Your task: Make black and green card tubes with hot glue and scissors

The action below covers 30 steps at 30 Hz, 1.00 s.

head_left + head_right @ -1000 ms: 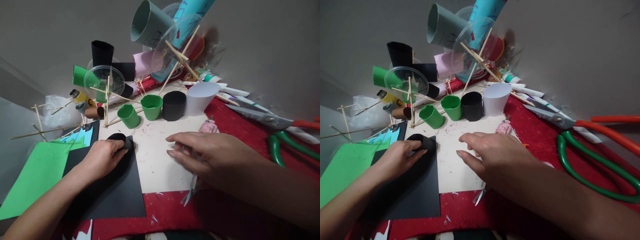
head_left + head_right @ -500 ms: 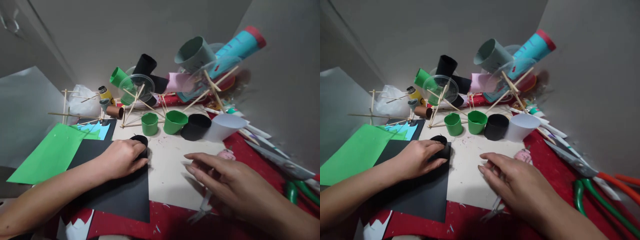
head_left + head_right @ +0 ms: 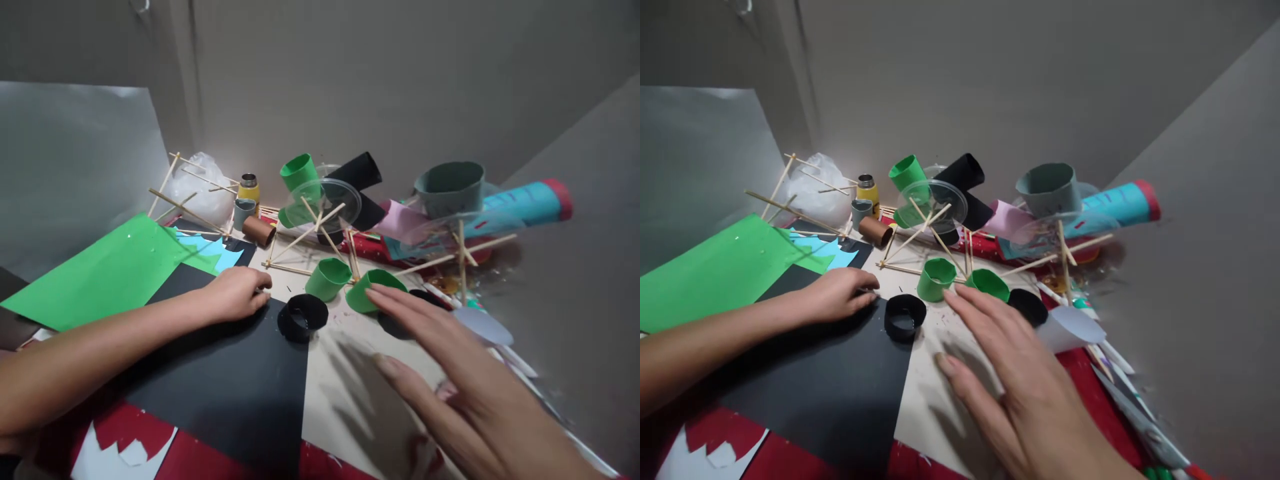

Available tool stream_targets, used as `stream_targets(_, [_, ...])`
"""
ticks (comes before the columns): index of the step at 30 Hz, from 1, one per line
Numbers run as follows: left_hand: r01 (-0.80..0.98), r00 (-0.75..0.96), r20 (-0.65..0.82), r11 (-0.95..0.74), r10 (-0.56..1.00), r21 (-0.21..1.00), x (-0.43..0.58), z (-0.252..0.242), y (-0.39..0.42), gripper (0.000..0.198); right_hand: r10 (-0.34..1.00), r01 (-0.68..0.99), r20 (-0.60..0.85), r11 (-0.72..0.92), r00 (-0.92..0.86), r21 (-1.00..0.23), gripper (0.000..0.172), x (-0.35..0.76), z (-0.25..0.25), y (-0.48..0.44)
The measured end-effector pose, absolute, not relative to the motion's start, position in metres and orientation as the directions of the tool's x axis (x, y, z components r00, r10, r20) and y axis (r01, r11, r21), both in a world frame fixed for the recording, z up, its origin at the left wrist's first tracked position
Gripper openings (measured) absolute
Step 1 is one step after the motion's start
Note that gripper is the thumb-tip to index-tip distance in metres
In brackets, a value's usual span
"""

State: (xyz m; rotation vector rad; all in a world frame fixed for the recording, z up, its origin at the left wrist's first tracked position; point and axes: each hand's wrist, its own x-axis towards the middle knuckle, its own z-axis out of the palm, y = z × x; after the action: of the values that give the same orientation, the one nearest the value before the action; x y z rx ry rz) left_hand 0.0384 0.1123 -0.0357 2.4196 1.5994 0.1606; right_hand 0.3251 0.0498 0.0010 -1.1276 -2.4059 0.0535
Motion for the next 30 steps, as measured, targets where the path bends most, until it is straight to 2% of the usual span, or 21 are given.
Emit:
stream_targets(2, [0.885, 0.424, -0.059, -0.399, 0.904, 0.241, 0.040, -0.045, 0.115, 0.023, 0.701, 0.687, 0.396, 0.697, -0.592, -0.206, 0.049, 0.302, -0.002, 0.063])
stream_targets(6, [0.871, 0.458, -0.051, -0.437, 0.888, 0.225, 0.045, -0.052, 0.117, 0.017, 0.678, 0.661, 0.288, 0.731, -0.676, -0.171, 0.053, 0.271, -0.021, 0.090])
stream_targets(13, [0.866, 0.468, -0.114, -0.430, 0.876, 0.255, 0.047, -0.055, 0.127, 0.024, 0.628, 0.629, 0.077, 0.777, -0.774, -0.014, 0.051, 0.252, -0.035, 0.102])
stream_targets(16, [0.869, 0.453, -0.168, -0.391, 0.876, 0.302, 0.047, -0.054, 0.130, 0.014, 0.633, 0.634, 0.030, 0.774, -0.773, 0.004, 0.054, 0.250, -0.033, 0.100])
stream_targets(18, [0.864, 0.449, -0.198, -0.368, 0.871, 0.343, 0.047, -0.053, 0.130, 0.006, 0.628, 0.628, 0.050, 0.778, -0.777, -0.015, 0.055, 0.253, -0.031, 0.098])
stream_targets(20, [0.850, 0.462, -0.212, -0.362, 0.861, 0.384, 0.046, -0.050, 0.128, 0.006, 0.610, 0.606, 0.144, 0.792, -0.779, -0.074, 0.058, 0.261, -0.028, 0.096])
stream_targets(22, [0.828, 0.475, -0.202, -0.357, 0.857, 0.432, 0.045, -0.046, 0.125, 0.009, 0.608, 0.584, 0.307, 0.793, -0.733, -0.176, 0.057, 0.274, -0.024, 0.091])
stream_targets(25, [0.780, 0.481, -0.145, -0.346, 0.865, 0.521, 0.045, -0.037, 0.118, 0.009, 0.705, 0.597, 0.517, 0.700, -0.486, -0.393, 0.045, 0.299, -0.019, 0.081])
stream_targets(27, [0.751, 0.492, -0.100, -0.364, 0.865, 0.551, 0.046, -0.029, 0.111, 0.009, 0.807, 0.621, 0.529, 0.560, -0.261, -0.548, 0.033, 0.314, -0.018, 0.072])
stream_targets(30, [0.736, 0.520, -0.072, -0.404, 0.851, 0.543, 0.048, -0.017, 0.101, 0.010, 0.923, 0.611, 0.382, 0.331, -0.051, -0.719, 0.024, 0.329, -0.021, 0.062])
